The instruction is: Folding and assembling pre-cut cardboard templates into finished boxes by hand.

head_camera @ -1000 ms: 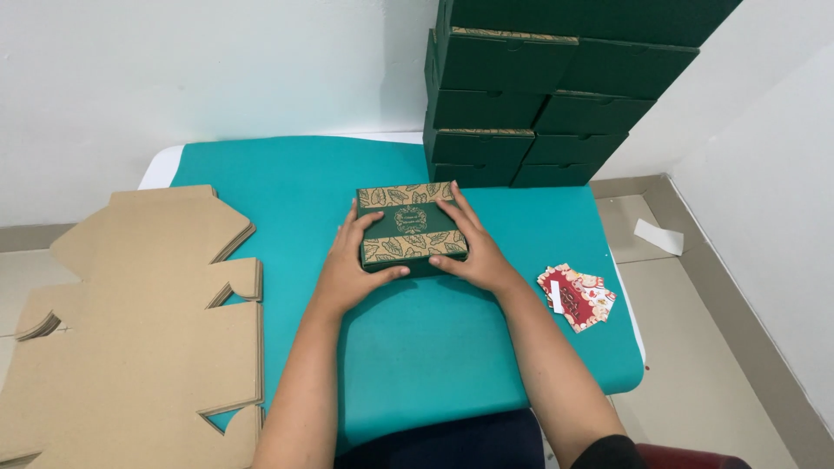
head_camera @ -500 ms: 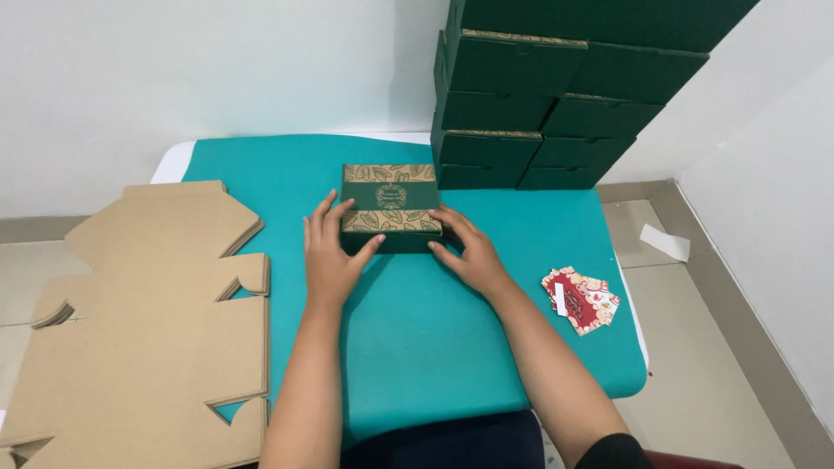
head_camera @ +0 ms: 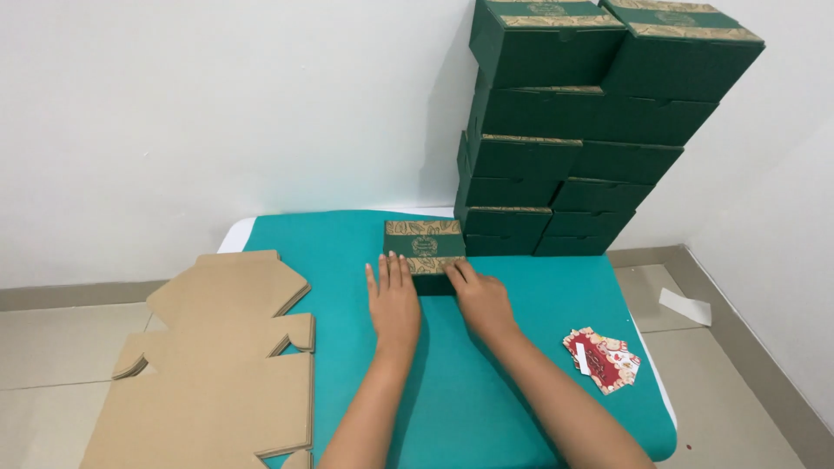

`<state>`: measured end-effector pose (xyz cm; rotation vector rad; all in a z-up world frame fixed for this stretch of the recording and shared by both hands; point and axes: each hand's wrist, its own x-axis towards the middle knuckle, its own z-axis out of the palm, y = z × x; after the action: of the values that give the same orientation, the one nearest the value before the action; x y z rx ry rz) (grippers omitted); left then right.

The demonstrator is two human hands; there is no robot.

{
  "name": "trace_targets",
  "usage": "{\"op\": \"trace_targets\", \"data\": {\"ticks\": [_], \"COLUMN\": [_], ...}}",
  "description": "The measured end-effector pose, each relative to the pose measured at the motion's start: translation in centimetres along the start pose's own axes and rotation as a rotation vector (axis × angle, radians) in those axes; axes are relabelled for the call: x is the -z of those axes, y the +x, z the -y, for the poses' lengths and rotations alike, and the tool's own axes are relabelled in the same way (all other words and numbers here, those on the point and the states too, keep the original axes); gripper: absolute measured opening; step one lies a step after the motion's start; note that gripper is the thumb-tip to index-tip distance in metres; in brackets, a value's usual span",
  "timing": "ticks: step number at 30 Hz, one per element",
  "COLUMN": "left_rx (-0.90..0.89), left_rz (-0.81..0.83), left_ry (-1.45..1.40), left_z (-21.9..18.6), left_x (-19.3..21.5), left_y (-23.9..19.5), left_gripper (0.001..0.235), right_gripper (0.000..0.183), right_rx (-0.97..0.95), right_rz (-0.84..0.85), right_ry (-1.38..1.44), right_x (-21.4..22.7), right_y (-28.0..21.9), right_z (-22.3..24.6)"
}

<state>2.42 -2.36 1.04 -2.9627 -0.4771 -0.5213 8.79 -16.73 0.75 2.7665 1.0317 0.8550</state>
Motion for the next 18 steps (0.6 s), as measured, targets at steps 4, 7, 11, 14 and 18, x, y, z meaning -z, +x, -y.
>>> {"op": "trace_targets", "data": {"ticks": [4, 7, 11, 14, 18], "left_rx": [-0.005, -0.016, -0.009, -0.003, -0.010], "left_rz": [0.068, 0.043, 0.047, 0.043, 0.025], "left_ry": [0.002, -0.006, -0.007, -0.050, -0.172], "left_z": [-0.1, 0.0, -0.1, -0.2, 0.2], "left_x": [-0.1, -0.9, -1.7, -2.6, -3.5], "left_y": [2.6, 4.5, 6.7, 7.8, 8.0], "left_gripper": [0.050, 0.052, 0.053, 0.052, 0.049], "right_gripper": [0.030, 0.035, 0.043, 0.048, 0.052], "right_rx": [0.069, 0.049, -0.052, -0.115, -0.165], "right_rz": [-0.016, -0.003, 0.147, 0.223, 0.284], "right_ry": [-0.050, -0.109, -0.077, -0.033, -0.013], "right_x": [-0.9, -2.0, -3.2, -4.0, -4.2], "right_y": [2.7, 4.4, 6.3, 7.0, 7.1], "right_z": [-0.3, -0.1, 0.6, 0.9, 1.5]}}
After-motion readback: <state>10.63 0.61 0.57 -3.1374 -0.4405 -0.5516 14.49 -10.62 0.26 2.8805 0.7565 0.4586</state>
